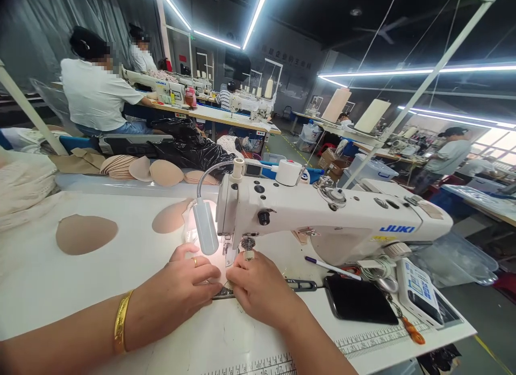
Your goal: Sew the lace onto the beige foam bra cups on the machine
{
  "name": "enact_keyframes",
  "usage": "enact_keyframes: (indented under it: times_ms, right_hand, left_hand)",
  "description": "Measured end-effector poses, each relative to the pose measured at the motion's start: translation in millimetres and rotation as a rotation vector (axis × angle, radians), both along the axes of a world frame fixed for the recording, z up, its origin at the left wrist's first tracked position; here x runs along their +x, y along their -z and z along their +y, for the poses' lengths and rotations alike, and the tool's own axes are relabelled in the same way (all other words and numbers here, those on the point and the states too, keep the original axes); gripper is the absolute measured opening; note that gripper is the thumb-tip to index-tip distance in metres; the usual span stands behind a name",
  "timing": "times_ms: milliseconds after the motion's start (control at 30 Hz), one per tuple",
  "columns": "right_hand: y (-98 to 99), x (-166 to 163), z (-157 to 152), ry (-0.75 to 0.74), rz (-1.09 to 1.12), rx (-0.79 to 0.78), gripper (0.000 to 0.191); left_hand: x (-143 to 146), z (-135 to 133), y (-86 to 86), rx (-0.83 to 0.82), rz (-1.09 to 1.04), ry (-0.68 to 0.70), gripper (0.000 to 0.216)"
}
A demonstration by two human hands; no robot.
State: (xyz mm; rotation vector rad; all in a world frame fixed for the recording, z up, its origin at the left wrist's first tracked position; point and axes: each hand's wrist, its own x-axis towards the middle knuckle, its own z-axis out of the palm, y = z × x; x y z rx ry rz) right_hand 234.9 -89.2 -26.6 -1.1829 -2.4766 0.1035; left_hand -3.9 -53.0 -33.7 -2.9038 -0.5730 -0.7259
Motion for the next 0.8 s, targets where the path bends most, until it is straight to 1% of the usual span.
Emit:
enact_keyframes:
  times_ms: [67, 233, 300, 467, 533, 600, 700, 767, 800]
  right_hand:
    - [1.2, -0.5, 0.4, 0.010, 0.008, -0.003, 0.024]
    - [8.8, -2.2, 2.7, 0.056, 0.018, 0.031, 0.029]
    - [12.4, -2.9, 4.1, 0.073, 0.009, 0.053, 0.029]
    - [19.7, -5.1, 8.0, 0.127, -0.002, 0.078, 0.028]
    - [22.0, -6.1, 9.4, 0.149, -0.006, 0.078, 0.028]
    - [24.0, -7.0, 10.7, 0.166, -0.009, 0.084, 0.029]
    - [26.4, -7.7, 11.9, 0.179, -0.011, 0.097, 0.031]
    - [27.4, -7.8, 11.9, 0.183, -0.018, 0.096, 0.030]
    - [27.6, -7.8, 11.6, 0.183, -0.025, 0.098, 0.030]
  left_hand:
    - [-0.7, 3.0, 2.1, -0.016, -0.002, 0.008, 0.022]
    - [-3.5, 23.7, 7.5, -0.035, 0.005, 0.033, 0.021]
    - [-3.6, 29.6, 3.8, -0.028, 0.026, 0.032, 0.019]
    - [-3.0, 39.2, -15.2, -0.034, 0.127, 0.025, 0.020]
    - [-3.3, 43.4, -19.6, -0.042, 0.139, 0.024, 0.018]
    - [-4.1, 47.7, -20.1, -0.054, 0.143, 0.020, 0.017]
    - [-5.4, 54.0, -17.0, -0.065, 0.115, 0.005, 0.021]
    - [-6.5, 59.1, -16.1, -0.056, 0.078, -0.038, 0.024]
    - [-7.4, 62.3, -16.6, -0.063, 0.051, -0.083, 0.026]
